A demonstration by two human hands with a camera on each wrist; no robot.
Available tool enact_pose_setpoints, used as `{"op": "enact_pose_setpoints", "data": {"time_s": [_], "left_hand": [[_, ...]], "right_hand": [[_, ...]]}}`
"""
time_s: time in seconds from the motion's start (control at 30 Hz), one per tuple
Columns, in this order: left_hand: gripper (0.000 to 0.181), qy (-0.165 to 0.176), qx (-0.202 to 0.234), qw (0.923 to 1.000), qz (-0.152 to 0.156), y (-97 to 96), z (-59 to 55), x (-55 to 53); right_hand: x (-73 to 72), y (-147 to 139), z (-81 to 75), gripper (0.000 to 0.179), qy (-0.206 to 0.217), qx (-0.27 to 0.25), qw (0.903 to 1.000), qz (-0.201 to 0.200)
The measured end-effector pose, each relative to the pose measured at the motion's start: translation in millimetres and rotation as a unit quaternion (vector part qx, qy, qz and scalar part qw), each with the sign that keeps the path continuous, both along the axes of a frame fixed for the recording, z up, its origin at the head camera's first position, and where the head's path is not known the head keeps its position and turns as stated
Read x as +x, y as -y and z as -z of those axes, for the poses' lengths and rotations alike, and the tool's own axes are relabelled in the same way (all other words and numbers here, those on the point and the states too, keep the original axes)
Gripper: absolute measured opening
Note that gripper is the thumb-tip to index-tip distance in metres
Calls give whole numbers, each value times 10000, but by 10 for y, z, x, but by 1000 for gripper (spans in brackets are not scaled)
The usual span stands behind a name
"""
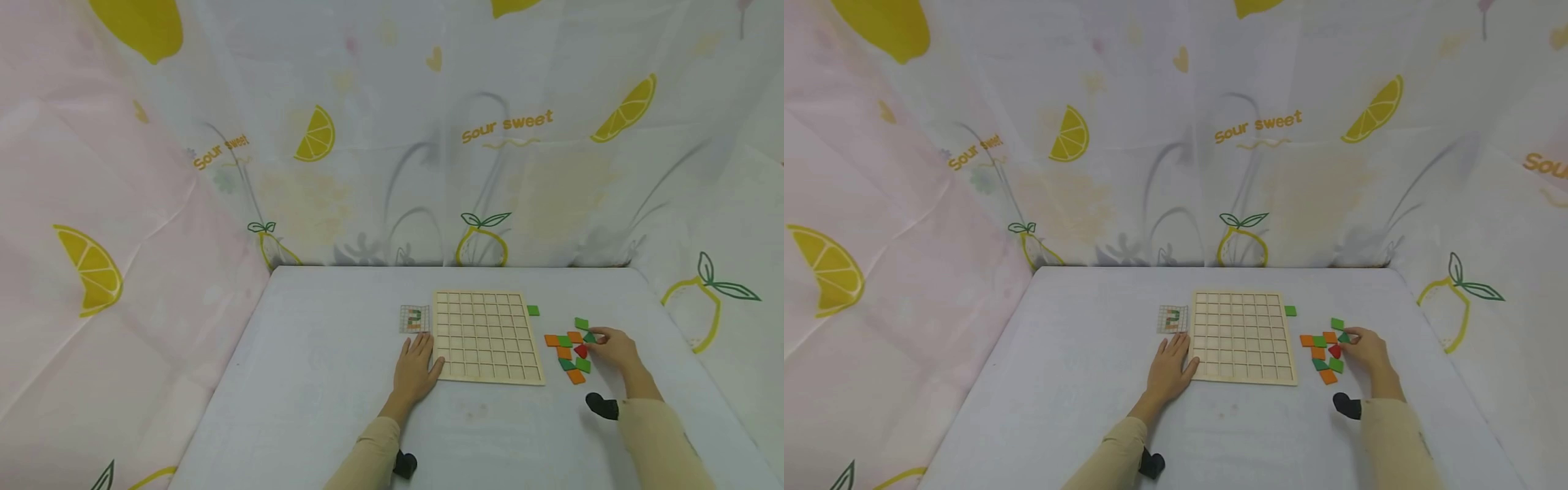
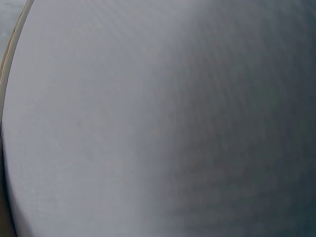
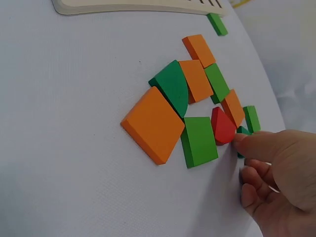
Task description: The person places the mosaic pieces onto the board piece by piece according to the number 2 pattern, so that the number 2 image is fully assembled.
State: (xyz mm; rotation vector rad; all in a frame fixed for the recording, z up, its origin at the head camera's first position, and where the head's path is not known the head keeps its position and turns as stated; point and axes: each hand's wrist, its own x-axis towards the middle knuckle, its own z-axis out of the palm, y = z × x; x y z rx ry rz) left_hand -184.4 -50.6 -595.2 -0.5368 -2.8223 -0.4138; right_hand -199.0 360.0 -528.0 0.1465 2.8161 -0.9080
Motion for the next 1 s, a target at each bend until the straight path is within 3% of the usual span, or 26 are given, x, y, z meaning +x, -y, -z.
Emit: {"op": "enact_pose_setpoints", "data": {"time_s": [0.13, 0.37, 0.67, 1.0], "left_hand": [[55, -19, 22, 10000, -1, -1, -3, -4], [54, -158, 66, 9999, 6, 3, -9, -7], [54, -98, 61, 9999, -2, 3, 3, -10], [54, -69, 54, 10000, -2, 2, -5, 2]], "right_hand": [[-22, 4, -23, 44, 133, -6, 9999, -80], [-29, 47, -26, 41, -81, 181, 9998, -45], [8, 144, 21, 47, 108, -35, 9971, 754], [43, 230, 56, 53, -42, 13, 9909, 1347]]}}
